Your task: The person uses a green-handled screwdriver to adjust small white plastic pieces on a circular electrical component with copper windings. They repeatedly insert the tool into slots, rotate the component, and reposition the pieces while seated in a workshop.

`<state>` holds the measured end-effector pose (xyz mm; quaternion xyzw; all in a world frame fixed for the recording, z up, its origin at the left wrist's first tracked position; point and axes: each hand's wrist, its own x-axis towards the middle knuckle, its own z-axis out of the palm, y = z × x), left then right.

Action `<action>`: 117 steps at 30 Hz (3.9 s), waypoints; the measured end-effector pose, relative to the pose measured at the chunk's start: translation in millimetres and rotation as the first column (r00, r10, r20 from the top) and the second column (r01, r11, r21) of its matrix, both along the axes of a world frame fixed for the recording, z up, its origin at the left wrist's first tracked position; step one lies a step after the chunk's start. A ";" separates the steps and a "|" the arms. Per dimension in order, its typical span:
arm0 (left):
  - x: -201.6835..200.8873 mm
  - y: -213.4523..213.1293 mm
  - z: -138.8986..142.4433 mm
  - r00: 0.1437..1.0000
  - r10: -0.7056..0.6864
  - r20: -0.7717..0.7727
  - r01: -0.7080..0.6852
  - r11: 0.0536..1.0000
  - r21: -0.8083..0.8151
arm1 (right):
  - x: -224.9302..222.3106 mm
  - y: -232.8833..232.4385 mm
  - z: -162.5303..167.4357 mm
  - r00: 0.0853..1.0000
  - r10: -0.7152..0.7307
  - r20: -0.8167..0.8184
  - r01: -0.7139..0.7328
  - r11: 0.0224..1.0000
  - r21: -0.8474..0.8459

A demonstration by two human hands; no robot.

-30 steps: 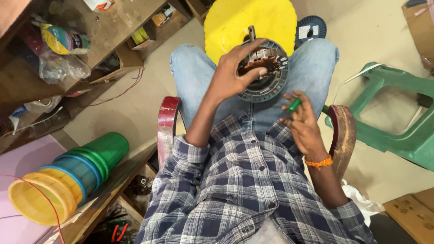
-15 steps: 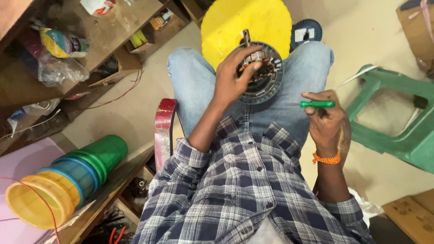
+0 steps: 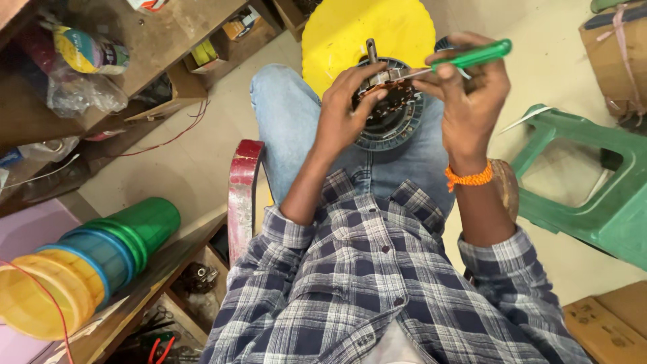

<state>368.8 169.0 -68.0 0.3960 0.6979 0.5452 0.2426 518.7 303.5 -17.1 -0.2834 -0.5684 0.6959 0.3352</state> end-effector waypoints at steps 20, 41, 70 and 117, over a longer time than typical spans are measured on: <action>7.5 12.3 16.8 0.993 0.065 0.102 -0.068 0.997 0.026 | -26.0 7.6 0.3 0.978 0.174 0.116 -0.190 0.970 0.152; 11.4 11.9 10.0 0.998 0.068 0.019 -0.068 0.997 0.025 | -5.0 12.6 -19.1 0.971 0.236 0.037 -0.238 0.939 0.249; 45.2 -30.4 -4.8 0.983 -0.043 -0.177 0.068 0.988 0.137 | 63.4 -40.0 -13.9 0.996 0.050 0.070 -0.057 0.993 0.102; 38.6 -23.5 8.3 0.997 -0.037 -0.064 0.041 0.996 0.076 | 11.0 -10.7 30.9 0.826 0.143 0.545 -0.491 0.657 0.572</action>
